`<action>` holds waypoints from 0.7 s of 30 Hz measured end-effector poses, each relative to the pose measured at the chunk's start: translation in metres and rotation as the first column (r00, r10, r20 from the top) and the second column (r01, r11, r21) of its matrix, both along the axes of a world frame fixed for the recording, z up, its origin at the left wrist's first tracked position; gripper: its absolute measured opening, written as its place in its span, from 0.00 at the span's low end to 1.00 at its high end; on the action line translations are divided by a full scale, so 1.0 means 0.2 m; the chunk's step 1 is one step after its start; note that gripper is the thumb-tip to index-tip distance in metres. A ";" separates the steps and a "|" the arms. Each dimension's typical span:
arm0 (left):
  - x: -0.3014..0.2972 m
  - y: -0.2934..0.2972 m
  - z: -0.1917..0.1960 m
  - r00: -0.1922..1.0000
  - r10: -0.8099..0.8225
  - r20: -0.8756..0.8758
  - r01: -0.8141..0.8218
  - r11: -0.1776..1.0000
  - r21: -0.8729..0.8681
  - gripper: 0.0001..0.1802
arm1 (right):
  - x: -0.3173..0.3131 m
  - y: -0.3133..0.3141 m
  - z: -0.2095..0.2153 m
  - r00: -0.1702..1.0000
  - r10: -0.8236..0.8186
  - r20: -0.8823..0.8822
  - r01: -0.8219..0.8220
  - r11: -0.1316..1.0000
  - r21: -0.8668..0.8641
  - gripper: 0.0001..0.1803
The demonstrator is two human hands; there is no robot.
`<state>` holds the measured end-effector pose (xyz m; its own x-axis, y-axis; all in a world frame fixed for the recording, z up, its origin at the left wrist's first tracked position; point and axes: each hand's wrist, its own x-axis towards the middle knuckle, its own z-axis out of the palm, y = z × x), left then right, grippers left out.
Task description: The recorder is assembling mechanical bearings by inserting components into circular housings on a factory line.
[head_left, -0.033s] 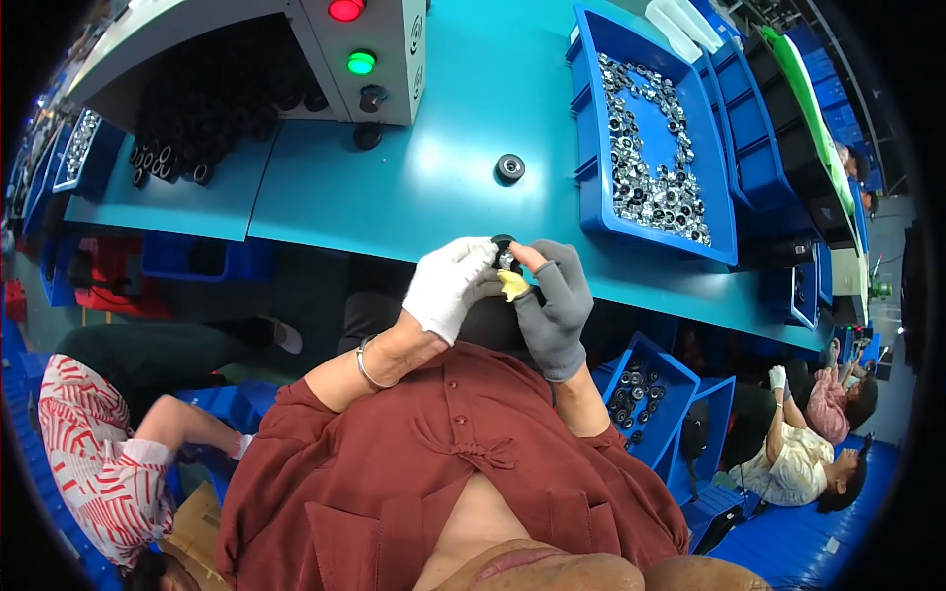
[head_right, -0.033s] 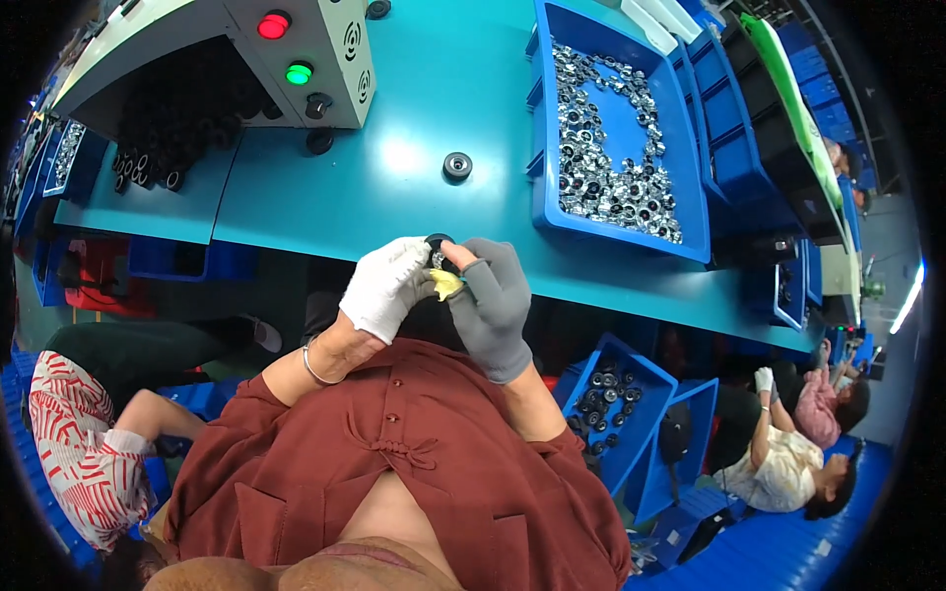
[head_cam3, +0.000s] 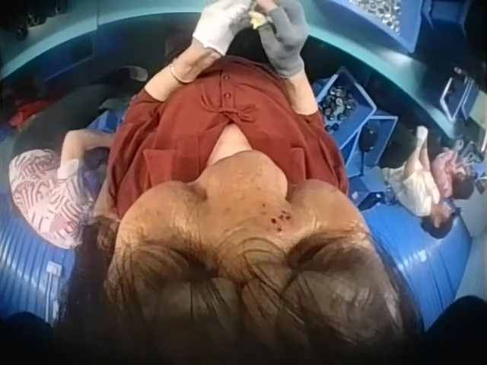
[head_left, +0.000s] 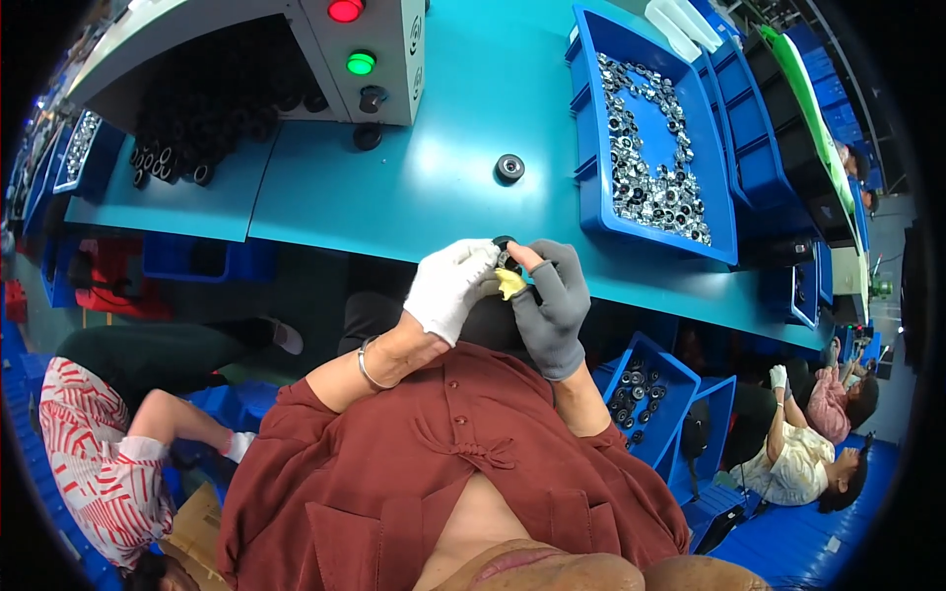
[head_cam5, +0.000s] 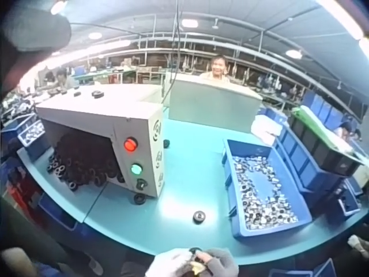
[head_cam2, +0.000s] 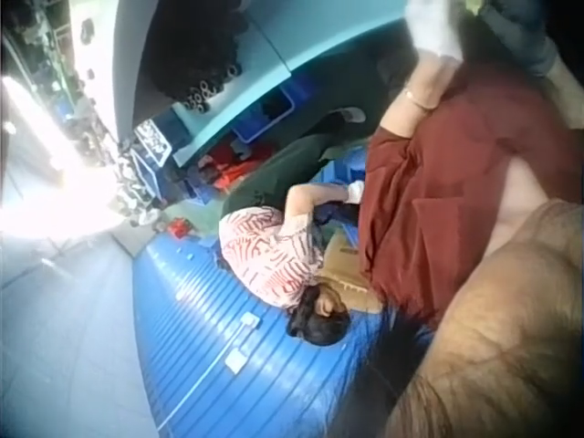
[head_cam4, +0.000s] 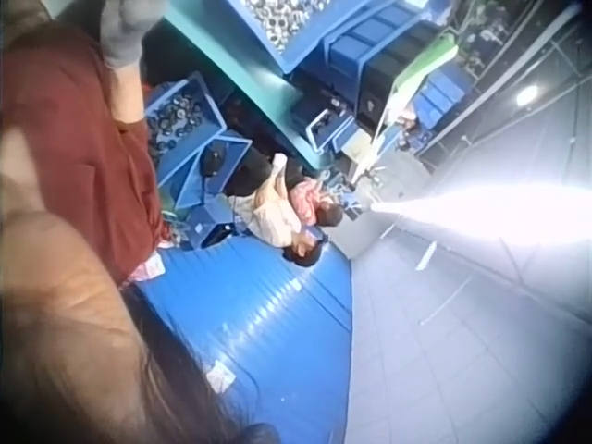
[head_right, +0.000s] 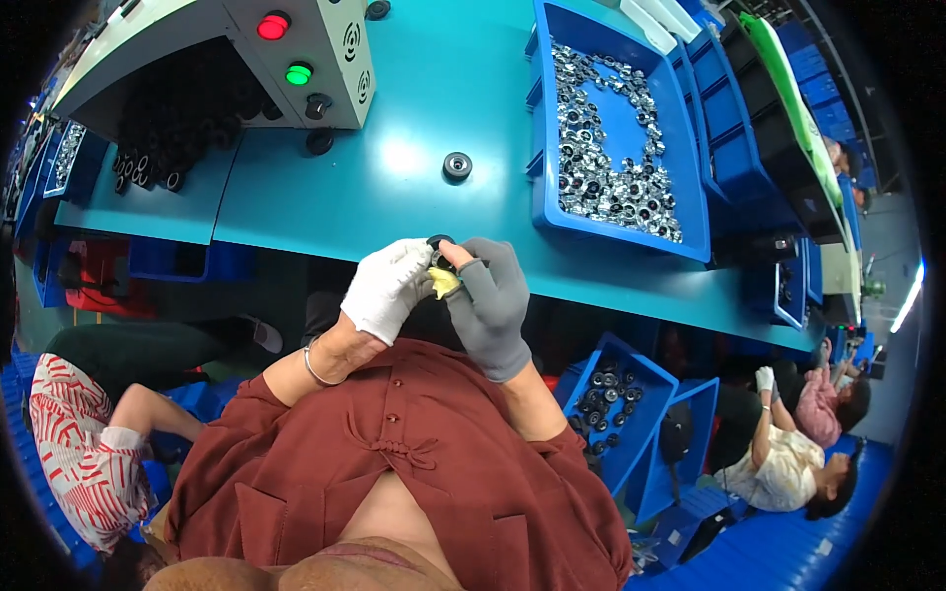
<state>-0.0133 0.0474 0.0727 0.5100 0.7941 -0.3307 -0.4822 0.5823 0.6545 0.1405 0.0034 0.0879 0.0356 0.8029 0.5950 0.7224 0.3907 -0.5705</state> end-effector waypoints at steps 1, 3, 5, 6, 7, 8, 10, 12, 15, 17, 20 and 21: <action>0.00 -0.01 0.01 1.000 -0.003 -0.001 0.003 1.000 0.001 0.17 | 0.00 0.01 0.00 0.999 -0.009 0.046 0.007 0.999 0.041 0.23; 0.01 -0.01 0.02 0.990 0.027 -0.135 -0.015 0.995 0.094 0.15 | 0.00 0.02 0.00 0.999 -0.008 0.040 0.007 1.000 0.029 0.23; 0.04 0.00 -0.01 0.995 0.022 -0.100 -0.015 0.998 0.064 0.14 | 0.00 0.02 -0.01 0.999 -0.007 0.034 0.007 1.000 0.018 0.23; 0.04 0.01 -0.03 0.998 0.018 -0.066 -0.016 0.999 0.033 0.14 | 0.00 0.02 -0.01 0.999 -0.004 0.034 0.003 1.000 0.004 0.24; 0.05 0.01 -0.03 0.998 0.017 -0.065 -0.014 0.999 0.036 0.14 | 0.00 0.01 -0.01 0.999 0.000 0.033 0.001 1.000 -0.009 0.26; 0.05 0.02 -0.03 1.000 0.015 -0.016 -0.015 1.000 0.021 0.13 | -0.01 0.01 0.00 0.991 -0.006 -0.131 -0.001 0.998 -0.056 0.26; 0.06 0.03 -0.02 0.999 0.006 0.032 -0.007 1.000 0.013 0.13 | -0.04 -0.01 0.00 0.859 -0.037 -0.511 -0.068 0.981 -0.184 0.25; 0.07 0.02 -0.02 0.999 0.038 -0.001 -0.037 0.989 0.145 0.13 | 0.01 -0.03 0.02 0.704 -0.089 -0.704 -0.268 0.886 -0.379 0.23; 0.06 0.00 -0.03 0.988 0.079 -0.133 -0.036 0.953 0.299 0.15 | 0.01 -0.04 0.03 0.656 -0.094 -0.748 -0.289 0.885 -0.365 0.19; 0.06 -0.01 -0.05 0.968 0.152 -0.199 -0.051 0.899 0.434 0.15 | 0.00 -0.04 0.02 0.628 -0.064 -0.775 -0.276 0.913 -0.300 0.18; 0.07 -0.02 -0.06 0.943 0.217 -0.254 -0.058 0.855 0.516 0.16 | -0.02 -0.04 0.00 0.628 -0.081 -0.774 -0.233 0.929 -0.287 0.14; 0.08 -0.02 -0.06 0.938 0.245 -0.244 -0.086 0.849 0.521 0.14 | -0.03 -0.04 0.00 0.606 -0.087 -0.791 -0.239 0.928 -0.285 0.13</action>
<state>0.0021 0.0432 0.0615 0.2996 0.9539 0.0186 -0.2831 0.0703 0.9565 0.1353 -0.0045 0.0872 0.2808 0.9576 0.0647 -0.0888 0.0930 -0.9917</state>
